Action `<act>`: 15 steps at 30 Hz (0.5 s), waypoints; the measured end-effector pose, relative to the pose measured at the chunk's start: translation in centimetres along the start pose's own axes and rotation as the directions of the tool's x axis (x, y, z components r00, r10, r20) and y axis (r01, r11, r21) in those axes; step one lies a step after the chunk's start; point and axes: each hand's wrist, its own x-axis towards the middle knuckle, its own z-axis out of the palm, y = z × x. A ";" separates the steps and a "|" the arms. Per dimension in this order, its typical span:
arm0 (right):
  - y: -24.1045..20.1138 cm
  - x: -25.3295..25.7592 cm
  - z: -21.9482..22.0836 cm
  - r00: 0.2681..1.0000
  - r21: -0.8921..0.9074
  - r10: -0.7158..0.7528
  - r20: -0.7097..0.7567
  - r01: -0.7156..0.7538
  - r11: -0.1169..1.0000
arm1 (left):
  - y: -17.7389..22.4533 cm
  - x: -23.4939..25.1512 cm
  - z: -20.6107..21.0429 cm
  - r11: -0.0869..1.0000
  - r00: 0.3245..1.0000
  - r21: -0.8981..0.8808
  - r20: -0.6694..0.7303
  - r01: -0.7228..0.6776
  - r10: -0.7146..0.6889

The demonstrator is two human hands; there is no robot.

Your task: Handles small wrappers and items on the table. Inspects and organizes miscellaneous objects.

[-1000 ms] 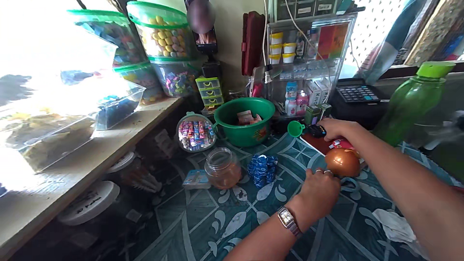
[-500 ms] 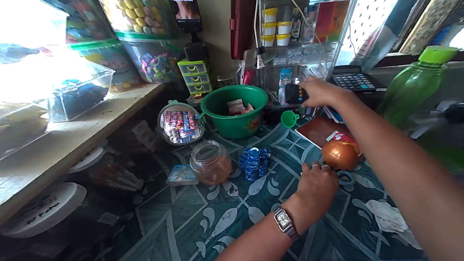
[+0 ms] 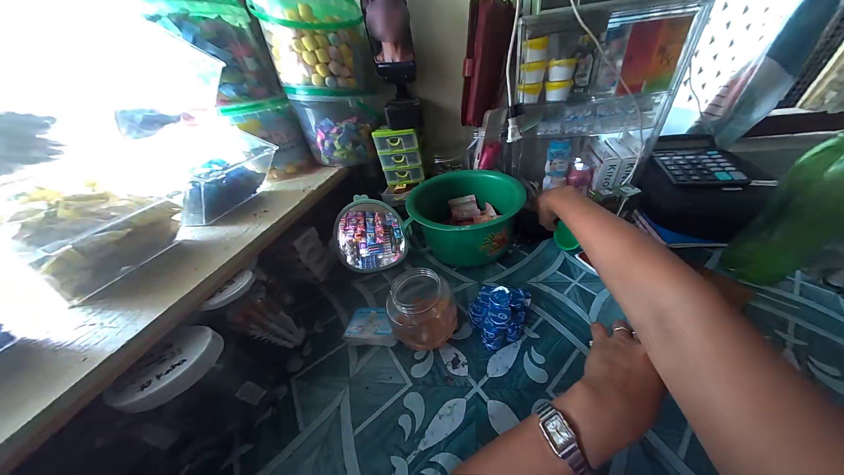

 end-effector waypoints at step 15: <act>-0.9 1.9 2.9 0.973 0.156 -0.038 -0.229 0.075 0.985 | 0.3 0.3 0.1 0.996 0.999 0.083 0.034 0.021 -0.023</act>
